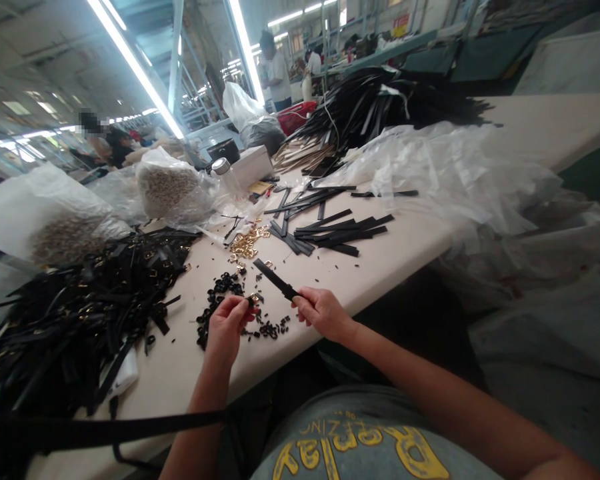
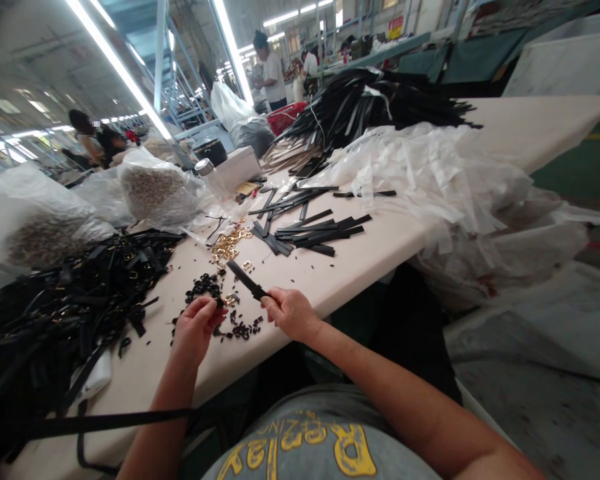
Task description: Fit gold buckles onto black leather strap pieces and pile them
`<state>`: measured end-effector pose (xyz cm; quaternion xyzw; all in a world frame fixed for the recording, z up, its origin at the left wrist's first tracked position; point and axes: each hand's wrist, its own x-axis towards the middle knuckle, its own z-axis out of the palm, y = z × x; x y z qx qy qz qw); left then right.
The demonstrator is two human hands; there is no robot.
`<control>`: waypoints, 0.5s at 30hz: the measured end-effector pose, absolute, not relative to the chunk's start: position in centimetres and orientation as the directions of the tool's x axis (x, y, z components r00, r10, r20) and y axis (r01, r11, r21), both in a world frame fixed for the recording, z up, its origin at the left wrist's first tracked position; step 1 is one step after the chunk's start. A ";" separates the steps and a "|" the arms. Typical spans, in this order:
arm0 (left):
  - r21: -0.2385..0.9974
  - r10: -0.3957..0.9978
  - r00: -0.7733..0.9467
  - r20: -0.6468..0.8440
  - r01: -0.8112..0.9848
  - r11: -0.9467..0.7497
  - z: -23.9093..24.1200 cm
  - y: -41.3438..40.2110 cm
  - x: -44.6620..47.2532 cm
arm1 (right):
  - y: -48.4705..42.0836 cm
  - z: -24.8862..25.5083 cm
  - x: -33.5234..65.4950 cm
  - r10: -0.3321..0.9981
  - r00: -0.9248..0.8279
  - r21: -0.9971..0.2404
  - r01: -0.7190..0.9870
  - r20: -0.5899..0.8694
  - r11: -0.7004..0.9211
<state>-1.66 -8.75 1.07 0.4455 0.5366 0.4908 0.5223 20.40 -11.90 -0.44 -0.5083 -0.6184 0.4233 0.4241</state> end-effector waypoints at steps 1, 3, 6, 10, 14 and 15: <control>0.979 0.984 -0.057 -0.168 -0.130 0.160 1.1 -9.3 -1.0 | -12.2 -0.1 20.0 0.984 -0.148 -0.955 0.267 0.096 0.133; 0.950 0.977 -0.043 -0.211 -0.247 0.194 1.2 -10.3 0.1 | -12.8 0.4 19.3 0.977 -0.184 -0.954 0.257 0.106 0.152; 0.924 0.975 -0.062 -0.215 -0.335 0.183 1.4 -11.4 1.5 | -13.2 1.1 18.5 0.971 -0.205 -0.954 0.246 0.123 0.172; 0.915 0.979 -0.104 -0.178 -0.384 0.125 1.3 -11.9 2.4 | -13.5 1.6 18.0 0.969 -0.203 -0.946 0.261 0.140 0.192; 0.928 0.985 -0.116 -0.126 -0.365 0.076 1.1 -12.1 2.8 | -13.6 1.9 17.9 0.974 -0.197 -0.937 0.304 0.115 0.172; 0.936 0.986 -0.122 -0.112 -0.345 0.063 1.0 -12.2 2.8 | -13.6 1.9 18.0 0.975 -0.199 -0.934 0.318 0.101 0.162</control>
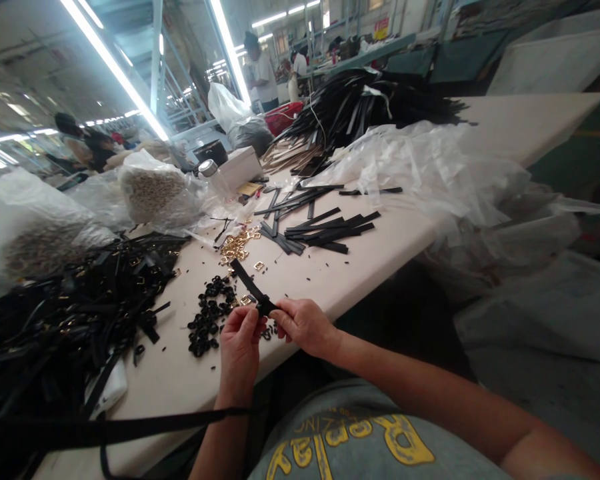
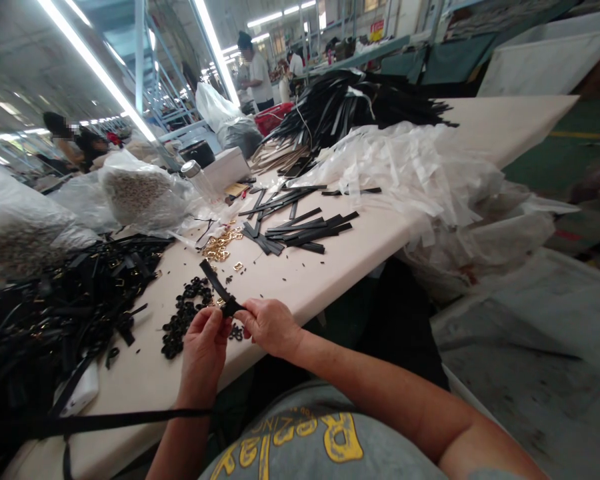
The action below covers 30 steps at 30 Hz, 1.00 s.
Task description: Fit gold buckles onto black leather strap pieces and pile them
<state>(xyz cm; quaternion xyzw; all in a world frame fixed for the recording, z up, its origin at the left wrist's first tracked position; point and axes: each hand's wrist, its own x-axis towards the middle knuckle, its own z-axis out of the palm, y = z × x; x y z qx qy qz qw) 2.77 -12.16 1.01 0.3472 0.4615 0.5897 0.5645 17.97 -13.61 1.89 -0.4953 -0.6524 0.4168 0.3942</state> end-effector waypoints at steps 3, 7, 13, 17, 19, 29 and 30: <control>0.967 0.990 -0.133 -0.052 -0.255 0.016 1.0 -12.4 2.5 | -13.7 2.0 18.2 0.972 -0.220 -0.921 0.355 0.083 0.159; 0.988 0.998 -0.062 -0.032 -0.155 0.022 1.1 -12.5 1.7 | -13.6 2.2 18.7 0.957 -0.278 -0.899 0.394 0.079 0.189; 0.998 0.988 0.143 -0.064 -0.010 0.066 1.7 -12.3 0.9 | -13.3 3.1 20.3 0.901 -0.430 -0.756 0.573 0.051 0.316; 0.998 0.976 0.214 -0.041 0.055 0.030 2.0 -12.4 1.0 | -13.4 3.0 20.9 0.886 -0.462 -0.762 0.558 0.042 0.327; 0.998 0.976 0.215 -0.017 0.069 0.002 2.0 -12.5 1.3 | -13.4 2.6 20.9 0.896 -0.442 -0.818 0.502 0.036 0.281; 0.984 0.997 -0.027 -0.078 -0.165 0.072 -0.7 -13.3 2.1 | -14.1 0.8 19.3 0.943 -0.332 -0.996 0.087 -0.012 0.018; 0.988 0.998 -0.016 -0.059 -0.141 0.056 -0.9 -13.3 1.8 | -14.2 0.8 19.2 0.945 -0.326 -0.997 0.075 -0.013 0.013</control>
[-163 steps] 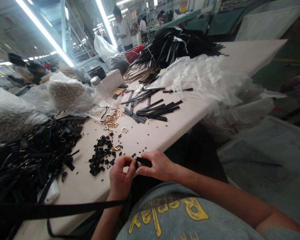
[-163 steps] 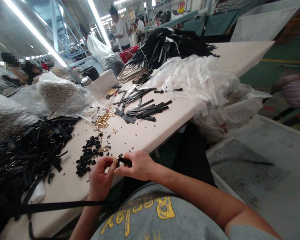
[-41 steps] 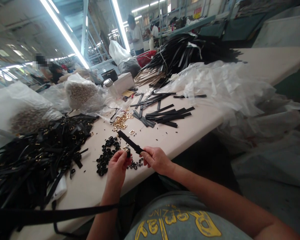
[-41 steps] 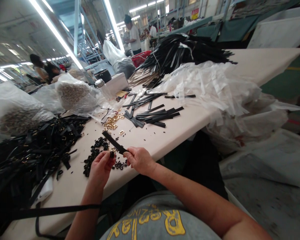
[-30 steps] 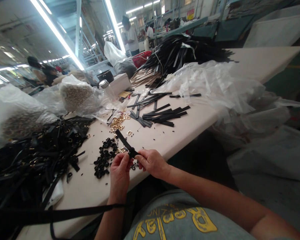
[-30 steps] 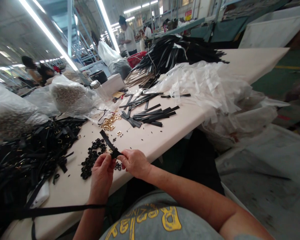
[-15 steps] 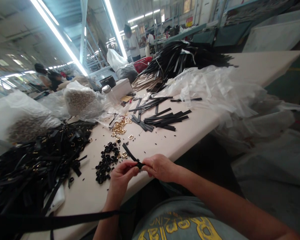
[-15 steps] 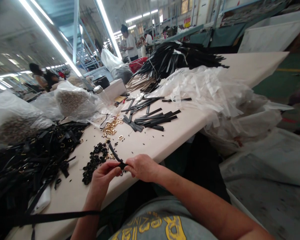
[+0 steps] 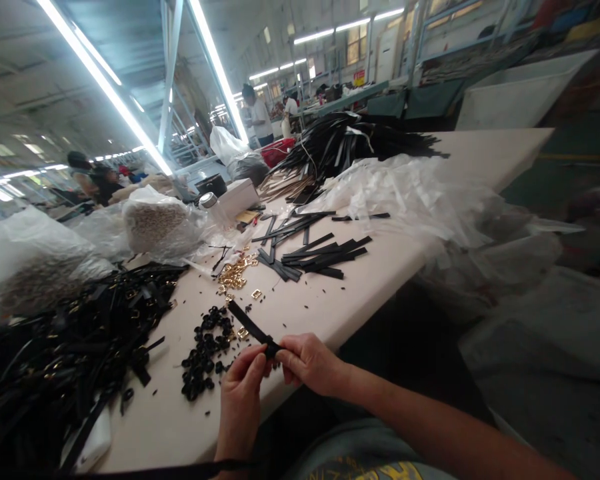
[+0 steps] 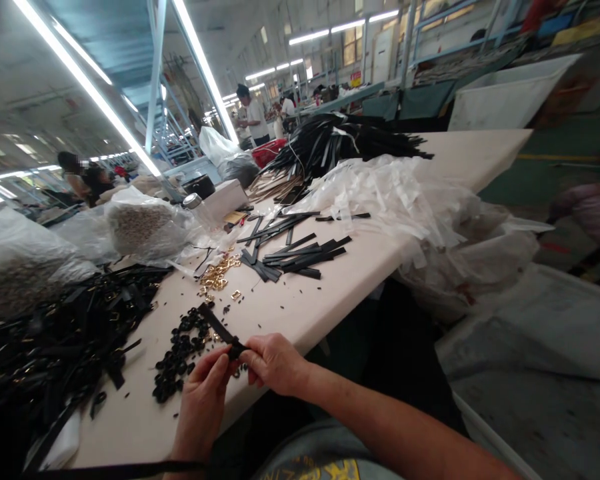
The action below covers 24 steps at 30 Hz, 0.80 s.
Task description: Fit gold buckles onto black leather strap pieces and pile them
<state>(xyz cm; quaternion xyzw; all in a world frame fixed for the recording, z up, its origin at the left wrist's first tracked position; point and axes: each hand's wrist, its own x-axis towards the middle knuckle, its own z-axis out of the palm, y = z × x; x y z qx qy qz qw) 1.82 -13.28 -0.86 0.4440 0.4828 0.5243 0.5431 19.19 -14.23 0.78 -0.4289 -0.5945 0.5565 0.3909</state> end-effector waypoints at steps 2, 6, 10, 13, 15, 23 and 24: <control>0.998 1.000 0.023 -0.006 -0.064 0.007 -0.9 -13.1 1.3 | -14.4 0.5 19.1 0.947 -0.321 -0.998 0.068 -0.010 0.013; 0.996 0.993 0.106 0.042 0.080 -0.051 -0.6 -13.0 0.8 | -14.3 0.0 19.0 0.948 -0.317 -0.999 0.054 -0.026 -0.009; 0.980 0.990 0.111 0.089 0.169 -0.107 -0.4 -13.3 1.0 | -14.3 0.4 19.4 0.928 -0.371 -0.990 0.138 -0.040 0.012; 0.928 0.974 0.113 0.198 0.297 -0.223 -0.1 -13.6 1.0 | -14.6 1.0 19.8 0.910 -0.415 -0.956 0.275 -0.022 0.102; 0.890 0.959 0.153 0.238 0.360 -0.278 0.2 -13.7 1.0 | -14.8 1.2 19.9 0.900 -0.435 -0.931 0.334 -0.012 0.149; 0.890 0.954 0.246 0.170 0.378 -0.255 0.5 -14.1 1.7 | -14.8 1.1 19.7 0.883 -0.465 -0.889 0.376 0.065 0.263; 0.887 0.955 0.242 0.171 0.385 -0.256 0.5 -14.2 1.7 | -14.7 1.2 19.7 0.880 -0.468 -0.878 0.383 0.084 0.288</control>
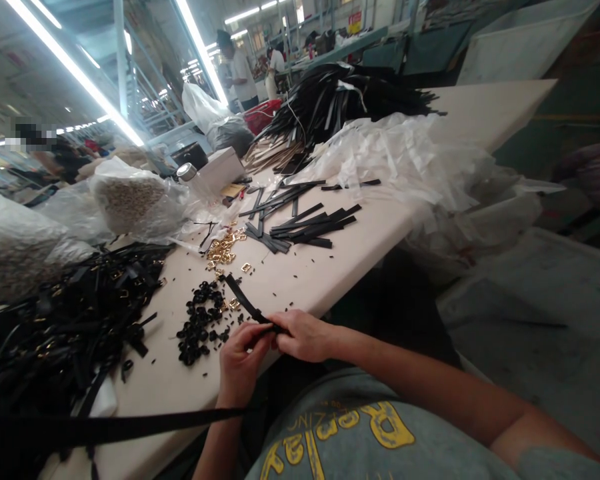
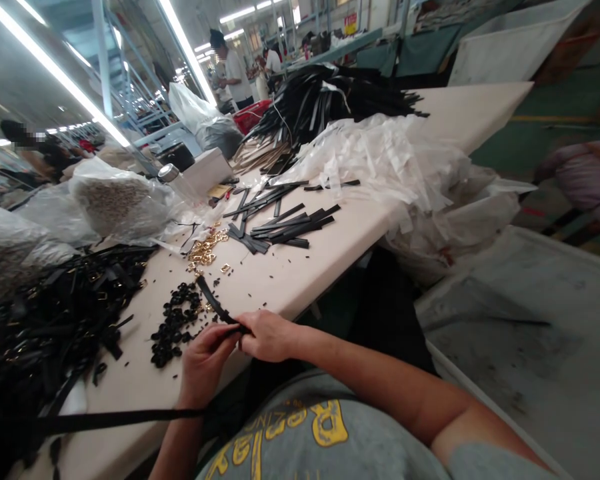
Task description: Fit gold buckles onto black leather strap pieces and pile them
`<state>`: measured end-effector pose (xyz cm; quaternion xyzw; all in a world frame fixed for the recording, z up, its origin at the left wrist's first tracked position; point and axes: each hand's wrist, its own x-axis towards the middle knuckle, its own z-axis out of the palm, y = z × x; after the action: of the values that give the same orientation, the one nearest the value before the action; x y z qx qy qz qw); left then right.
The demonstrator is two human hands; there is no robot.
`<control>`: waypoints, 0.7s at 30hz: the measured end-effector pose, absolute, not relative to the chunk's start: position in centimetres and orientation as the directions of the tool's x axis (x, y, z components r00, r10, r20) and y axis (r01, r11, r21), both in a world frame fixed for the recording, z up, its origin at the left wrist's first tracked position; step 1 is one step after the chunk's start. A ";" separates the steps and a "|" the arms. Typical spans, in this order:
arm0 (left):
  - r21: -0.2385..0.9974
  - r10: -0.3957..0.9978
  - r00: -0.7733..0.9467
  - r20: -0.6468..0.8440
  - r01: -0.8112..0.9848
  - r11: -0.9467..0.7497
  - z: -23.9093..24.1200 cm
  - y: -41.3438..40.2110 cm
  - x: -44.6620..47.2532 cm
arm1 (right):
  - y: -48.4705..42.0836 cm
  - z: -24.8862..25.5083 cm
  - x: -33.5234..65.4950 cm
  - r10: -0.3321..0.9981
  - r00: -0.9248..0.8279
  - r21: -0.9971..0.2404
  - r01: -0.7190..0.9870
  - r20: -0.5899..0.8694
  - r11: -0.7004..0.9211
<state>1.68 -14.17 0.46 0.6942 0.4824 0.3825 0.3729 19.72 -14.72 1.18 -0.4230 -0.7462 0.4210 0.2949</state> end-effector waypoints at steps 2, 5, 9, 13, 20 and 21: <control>0.880 0.955 0.232 0.182 0.396 -0.264 0.4 -14.2 1.7 | -14.7 1.4 19.8 0.881 -0.463 -0.874 0.380 0.104 0.303; 0.878 0.956 0.230 0.181 0.400 -0.262 0.5 -14.1 1.8 | -14.6 1.4 19.7 0.905 -0.419 -0.925 0.315 0.065 0.212; 0.944 0.976 0.198 0.088 0.296 -0.145 0.6 -14.3 2.0 | -14.5 1.1 19.6 0.931 -0.365 -0.987 0.151 -0.007 0.052; 0.992 0.989 0.079 -0.122 -0.014 0.124 0.2 -14.4 1.8 | -14.6 1.3 19.8 0.931 -0.365 -0.983 0.175 -0.020 0.048; 0.925 0.960 -0.008 -0.278 -0.273 0.266 0.7 -13.7 1.8 | -14.9 1.7 19.8 0.926 -0.377 -0.931 0.338 0.000 0.137; 0.922 0.958 -0.015 -0.288 -0.273 0.273 0.8 -13.6 1.8 | -14.9 1.9 19.8 0.933 -0.361 -0.915 0.375 0.002 0.147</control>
<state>1.82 -13.64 0.75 0.3370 0.5075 0.4998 0.6156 19.77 -14.89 1.88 -0.4731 -0.6910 0.4503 0.3098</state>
